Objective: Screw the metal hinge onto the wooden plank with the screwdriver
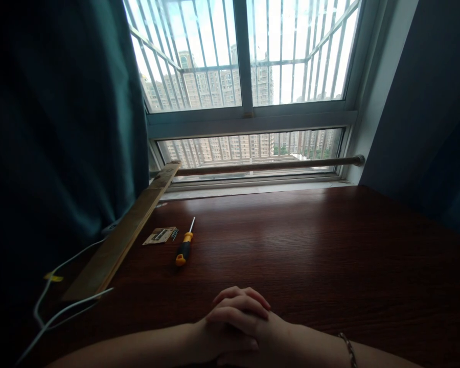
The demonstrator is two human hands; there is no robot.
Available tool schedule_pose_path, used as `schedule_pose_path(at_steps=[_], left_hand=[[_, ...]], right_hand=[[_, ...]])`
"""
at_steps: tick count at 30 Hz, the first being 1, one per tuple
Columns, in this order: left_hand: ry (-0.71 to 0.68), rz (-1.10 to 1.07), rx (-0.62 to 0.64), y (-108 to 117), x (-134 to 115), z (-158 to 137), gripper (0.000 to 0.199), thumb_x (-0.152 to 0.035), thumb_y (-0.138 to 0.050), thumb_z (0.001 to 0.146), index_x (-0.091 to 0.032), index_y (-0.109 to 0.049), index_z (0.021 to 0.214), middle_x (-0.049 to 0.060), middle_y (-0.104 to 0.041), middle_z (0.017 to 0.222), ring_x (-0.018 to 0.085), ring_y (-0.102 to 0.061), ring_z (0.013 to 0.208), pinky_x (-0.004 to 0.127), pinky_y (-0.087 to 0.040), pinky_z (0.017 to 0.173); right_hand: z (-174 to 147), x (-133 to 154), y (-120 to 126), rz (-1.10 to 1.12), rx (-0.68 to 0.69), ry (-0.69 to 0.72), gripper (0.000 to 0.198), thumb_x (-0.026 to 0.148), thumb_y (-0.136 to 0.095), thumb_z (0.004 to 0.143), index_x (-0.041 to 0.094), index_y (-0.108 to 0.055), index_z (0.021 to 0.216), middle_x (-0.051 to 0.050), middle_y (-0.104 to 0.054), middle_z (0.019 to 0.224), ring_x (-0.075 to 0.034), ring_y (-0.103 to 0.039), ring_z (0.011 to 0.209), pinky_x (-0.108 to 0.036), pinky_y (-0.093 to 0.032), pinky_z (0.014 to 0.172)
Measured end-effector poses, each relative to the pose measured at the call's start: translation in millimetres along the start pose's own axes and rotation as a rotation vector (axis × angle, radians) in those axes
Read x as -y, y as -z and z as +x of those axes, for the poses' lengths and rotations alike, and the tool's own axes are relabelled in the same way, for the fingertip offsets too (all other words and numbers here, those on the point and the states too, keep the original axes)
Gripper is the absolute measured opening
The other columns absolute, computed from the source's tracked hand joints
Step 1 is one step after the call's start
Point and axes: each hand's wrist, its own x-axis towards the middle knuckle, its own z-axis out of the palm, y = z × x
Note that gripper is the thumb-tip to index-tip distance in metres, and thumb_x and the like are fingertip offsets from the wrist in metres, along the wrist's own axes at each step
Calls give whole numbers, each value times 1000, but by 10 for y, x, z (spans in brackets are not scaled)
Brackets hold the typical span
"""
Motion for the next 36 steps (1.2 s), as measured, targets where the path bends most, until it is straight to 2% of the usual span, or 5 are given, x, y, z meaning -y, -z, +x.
schedule_pose_path(at_steps=[10,15,29,33,36], left_hand=[[-14,5,-10,1,-8,3,40,-40,-62,74,-28,-57,111,2,-53,111,26,-53,108,38,-47,89],[-18,-10,-13,-5,16,0,40,-40,-63,73,-26,-57,109,1,-53,111,26,-52,108,38,-46,89],[-15,6,-18,-13,35,-16,40,-42,-61,74,-30,-55,112,1,-53,112,26,-51,111,38,-45,90],[-110,37,-81,-9,88,-72,75,-43,-58,76,-39,-15,138,4,-24,145,29,-37,126,41,-39,97],[-186,59,-225,-7,114,-90,78,-45,-44,84,-34,10,139,9,4,150,30,-26,131,48,-30,103]], right_hand=[[15,39,21,-3,-7,-43,57,38,-65,73,37,-41,125,-1,-43,125,-24,-39,118,-34,-43,95],[21,57,31,-26,40,-51,52,35,-60,77,27,-42,126,-6,-42,125,-21,-36,120,-34,-42,95],[36,36,10,-8,17,-40,60,35,-67,70,29,-44,125,-5,-45,125,-22,-38,120,-34,-43,96],[70,171,188,-126,89,-154,80,38,-70,68,29,-29,137,-13,-16,145,-33,-25,130,-44,-42,94],[-111,401,429,-247,-175,-287,88,38,-67,73,26,-13,142,-14,2,148,-37,-15,133,-50,-39,95]])
